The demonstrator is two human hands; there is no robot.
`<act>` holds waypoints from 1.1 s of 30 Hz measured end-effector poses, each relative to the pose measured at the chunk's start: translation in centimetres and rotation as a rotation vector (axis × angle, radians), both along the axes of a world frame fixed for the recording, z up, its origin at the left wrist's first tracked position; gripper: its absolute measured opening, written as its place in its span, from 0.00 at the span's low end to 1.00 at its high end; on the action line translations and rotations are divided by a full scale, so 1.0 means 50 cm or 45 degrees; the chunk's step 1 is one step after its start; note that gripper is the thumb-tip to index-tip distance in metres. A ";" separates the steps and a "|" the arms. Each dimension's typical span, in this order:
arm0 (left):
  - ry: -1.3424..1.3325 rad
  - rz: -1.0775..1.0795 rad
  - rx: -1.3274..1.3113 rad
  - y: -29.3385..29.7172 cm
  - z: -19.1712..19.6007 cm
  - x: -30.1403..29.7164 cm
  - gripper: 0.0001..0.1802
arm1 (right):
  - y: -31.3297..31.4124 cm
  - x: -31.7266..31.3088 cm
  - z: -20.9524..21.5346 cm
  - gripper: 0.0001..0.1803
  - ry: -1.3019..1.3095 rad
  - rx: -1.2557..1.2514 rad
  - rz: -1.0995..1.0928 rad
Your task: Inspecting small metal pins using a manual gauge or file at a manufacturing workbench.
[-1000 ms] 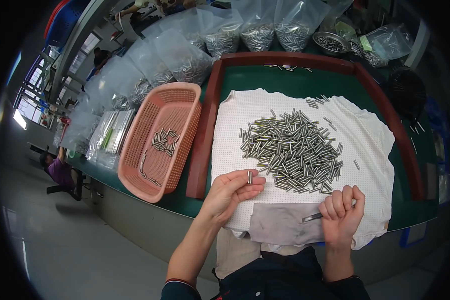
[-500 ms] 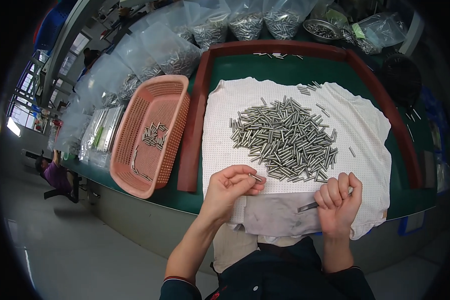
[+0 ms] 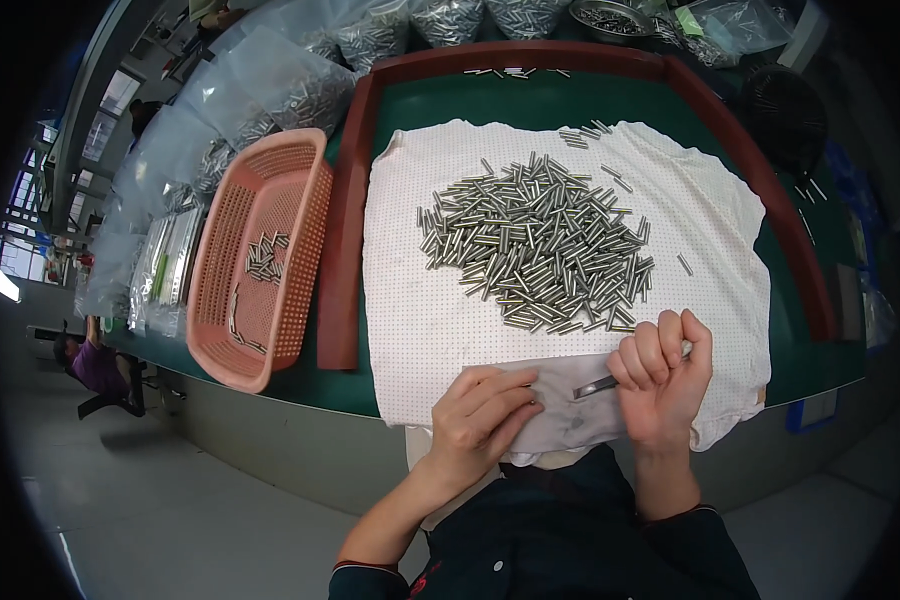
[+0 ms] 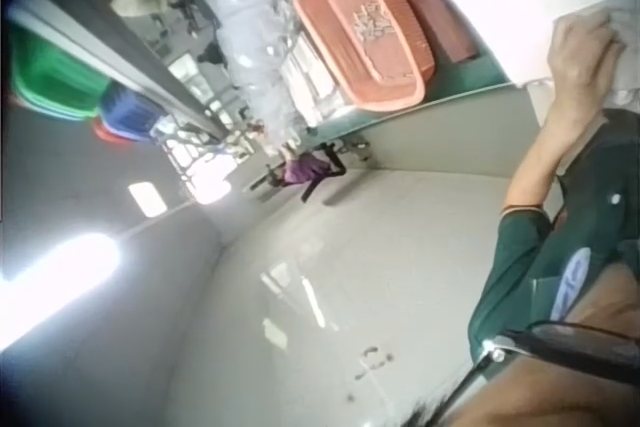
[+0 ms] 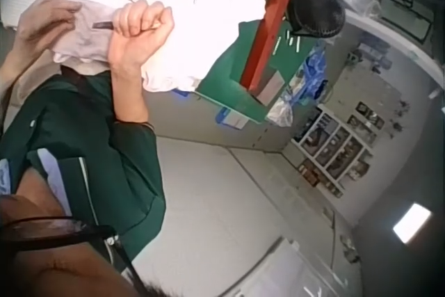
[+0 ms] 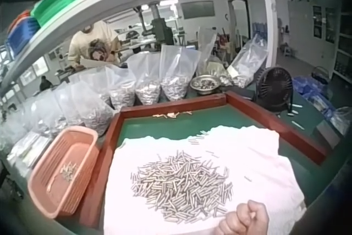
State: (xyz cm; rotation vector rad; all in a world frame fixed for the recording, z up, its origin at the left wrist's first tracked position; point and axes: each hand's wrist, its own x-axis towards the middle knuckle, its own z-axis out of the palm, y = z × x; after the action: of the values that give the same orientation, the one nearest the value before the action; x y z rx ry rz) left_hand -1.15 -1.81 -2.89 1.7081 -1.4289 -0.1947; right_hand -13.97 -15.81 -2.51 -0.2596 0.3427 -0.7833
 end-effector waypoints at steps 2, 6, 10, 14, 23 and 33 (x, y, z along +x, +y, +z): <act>-0.033 0.022 -0.004 0.011 0.001 0.004 0.11 | 0.000 -0.001 0.000 0.22 0.001 -0.005 0.000; -0.111 0.234 0.005 0.037 0.008 0.001 0.12 | 0.000 -0.002 0.001 0.22 0.002 -0.015 0.008; -0.025 0.175 0.067 0.048 0.020 0.000 0.13 | -0.002 -0.002 0.006 0.22 -0.010 -0.026 0.008; -0.043 0.101 -0.045 0.028 0.010 -0.004 0.12 | 0.010 0.014 0.015 0.22 -0.048 -0.092 -0.009; -0.124 0.221 0.102 0.021 0.005 -0.001 0.10 | 0.045 0.061 0.017 0.22 -0.119 -0.408 0.176; -0.056 0.220 0.127 0.016 0.000 0.002 0.09 | 0.049 0.071 0.012 0.24 0.027 -0.504 0.188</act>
State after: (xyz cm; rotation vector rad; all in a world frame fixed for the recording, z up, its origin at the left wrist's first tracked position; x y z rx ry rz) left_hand -1.06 -1.01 -2.87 1.9180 -1.3136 -0.1364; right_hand -10.40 -13.34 -1.91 -0.6576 0.1832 -0.6982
